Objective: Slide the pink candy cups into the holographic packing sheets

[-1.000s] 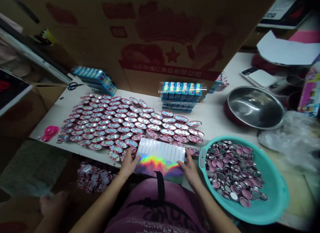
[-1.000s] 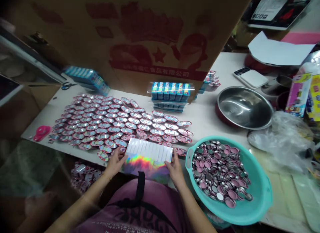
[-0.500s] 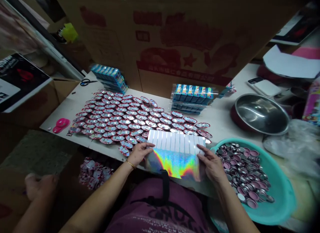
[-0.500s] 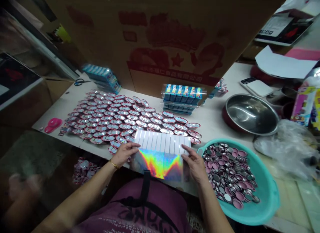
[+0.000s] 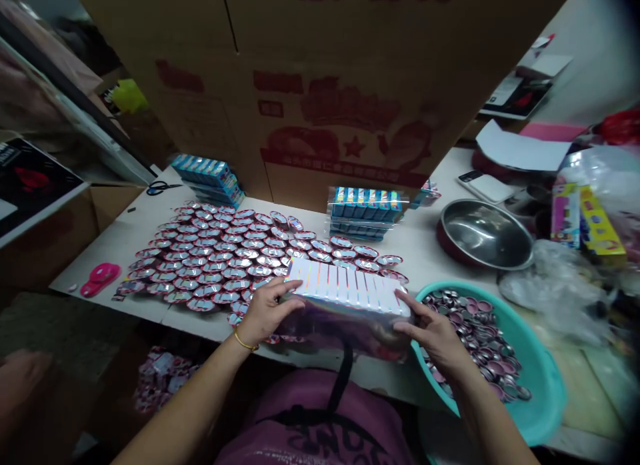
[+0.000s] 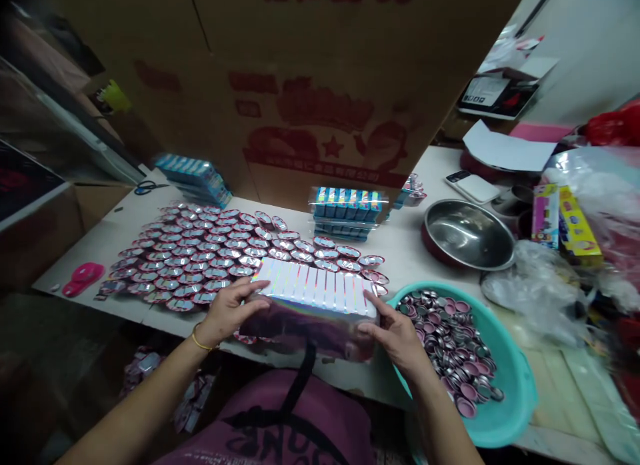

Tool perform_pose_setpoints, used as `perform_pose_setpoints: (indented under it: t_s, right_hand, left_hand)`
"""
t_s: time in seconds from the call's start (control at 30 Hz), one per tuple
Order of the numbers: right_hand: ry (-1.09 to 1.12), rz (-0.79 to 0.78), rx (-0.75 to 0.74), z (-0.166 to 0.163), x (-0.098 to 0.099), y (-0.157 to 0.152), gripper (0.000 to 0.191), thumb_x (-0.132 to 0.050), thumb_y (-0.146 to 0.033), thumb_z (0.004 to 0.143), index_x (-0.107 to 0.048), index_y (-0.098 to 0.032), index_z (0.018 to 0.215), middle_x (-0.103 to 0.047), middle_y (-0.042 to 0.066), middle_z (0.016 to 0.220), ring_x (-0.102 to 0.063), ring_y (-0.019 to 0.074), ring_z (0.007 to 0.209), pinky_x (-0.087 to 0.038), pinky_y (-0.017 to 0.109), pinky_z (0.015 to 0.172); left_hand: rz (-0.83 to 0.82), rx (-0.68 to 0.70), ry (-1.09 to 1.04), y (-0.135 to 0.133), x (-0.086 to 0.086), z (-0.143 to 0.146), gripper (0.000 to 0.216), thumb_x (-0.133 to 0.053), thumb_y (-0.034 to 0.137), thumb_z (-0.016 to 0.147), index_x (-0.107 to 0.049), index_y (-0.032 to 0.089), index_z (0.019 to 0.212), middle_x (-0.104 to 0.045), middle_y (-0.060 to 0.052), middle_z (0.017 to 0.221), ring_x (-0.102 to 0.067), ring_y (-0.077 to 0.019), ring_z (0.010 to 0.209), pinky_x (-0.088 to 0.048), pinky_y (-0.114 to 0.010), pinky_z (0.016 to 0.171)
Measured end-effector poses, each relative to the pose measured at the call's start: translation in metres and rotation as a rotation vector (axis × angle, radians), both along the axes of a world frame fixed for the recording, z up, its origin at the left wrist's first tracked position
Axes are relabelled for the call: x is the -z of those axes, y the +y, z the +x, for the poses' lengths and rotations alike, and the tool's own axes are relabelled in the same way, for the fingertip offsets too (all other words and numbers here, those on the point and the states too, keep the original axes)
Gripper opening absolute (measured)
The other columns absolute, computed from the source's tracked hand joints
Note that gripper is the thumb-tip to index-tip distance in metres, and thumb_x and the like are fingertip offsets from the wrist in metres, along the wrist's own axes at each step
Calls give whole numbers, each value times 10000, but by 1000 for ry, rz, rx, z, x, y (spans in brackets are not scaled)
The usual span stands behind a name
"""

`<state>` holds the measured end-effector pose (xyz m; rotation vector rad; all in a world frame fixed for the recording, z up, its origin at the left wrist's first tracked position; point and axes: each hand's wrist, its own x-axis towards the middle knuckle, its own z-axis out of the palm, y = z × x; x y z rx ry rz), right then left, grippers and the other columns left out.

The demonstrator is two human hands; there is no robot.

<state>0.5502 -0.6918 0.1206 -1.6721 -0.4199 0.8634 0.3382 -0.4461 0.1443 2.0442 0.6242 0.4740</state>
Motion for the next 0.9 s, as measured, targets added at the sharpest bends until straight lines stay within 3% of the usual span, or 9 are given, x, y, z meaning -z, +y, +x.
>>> perform_pose_setpoints:
  t_s: [0.17,0.27,0.33,0.4,0.47,0.57,0.67,0.8,0.9]
  right_hand:
    - [-628,-148,-189,11,-4,5,305,-592,-423,728,-667,-221,945,-630,56,856,-579,192,798,-469,323,736]
    - [-1049,-224,-230,-5,-25,21,330,-533,-448,773,-647,-225,988,-593,108,1004,-550,243,919,-446,392,794]
    - [-1234,-163,-244,-32,-40,38,478,-546,-472,760,-542,-198,1151,-507,139,1185,-468,275,1078,-413,423,864]
    - [-1296,19,-414,-65,-48,57,542,-514,-444,795,-425,-155,1245,-511,142,1194,-467,233,1092,-433,367,850]
    - [-1334,151,-459,-93,-45,72,323,-439,-272,860,-486,-136,1149,-616,101,1007,-556,172,933,-460,297,761]
    - [-1389,173,-412,-116,-29,75,220,-365,-139,862,-560,-126,962,-643,49,738,-578,134,663,-443,256,579]
    - [-1412,154,-401,-121,-14,56,221,-359,-133,859,-559,-116,952,-647,57,727,-578,131,641,-436,253,555]
    - [-1370,139,-369,-113,6,19,282,-349,-122,859,-501,-97,1095,-646,100,942,-584,159,879,-463,280,724]
    - [-1349,77,-323,-106,26,-5,256,-359,-112,857,-519,-109,1057,-656,83,862,-596,150,811,-463,262,676]
  left_hand:
    - [281,-32,-46,4,-12,4,155,-571,286,753,-677,185,803,-511,-22,718,-507,-126,711,-434,-251,651]
    - [453,-11,-83,4,-24,5,120,-552,234,766,-659,182,748,-565,-77,975,-521,-182,938,-433,-325,808]
    - [484,136,-123,-2,-34,4,104,-537,187,773,-641,181,774,-603,-72,1014,-542,-176,969,-430,-329,852]
    - [452,332,-167,-10,-43,0,121,-528,145,776,-628,186,831,-659,-41,902,-594,-139,876,-459,-278,816]
    - [388,439,-196,-18,-46,-7,156,-542,127,766,-621,192,884,-680,-16,816,-623,-113,782,-487,-216,741]
    - [290,469,-196,-25,-41,-18,183,-550,117,760,-624,204,902,-691,-3,804,-640,-102,727,-503,-167,670]
    - [252,527,-203,-28,-31,-27,207,-524,114,773,-629,211,924,-696,-3,799,-648,-107,724,-512,-164,673]
    - [214,386,-244,-22,-26,-37,186,-506,138,785,-637,222,888,-700,3,774,-650,-117,716,-517,-186,685]
    - [190,248,-193,-11,-18,-38,123,-538,187,770,-648,213,818,-697,8,724,-648,-115,659,-516,-168,625]
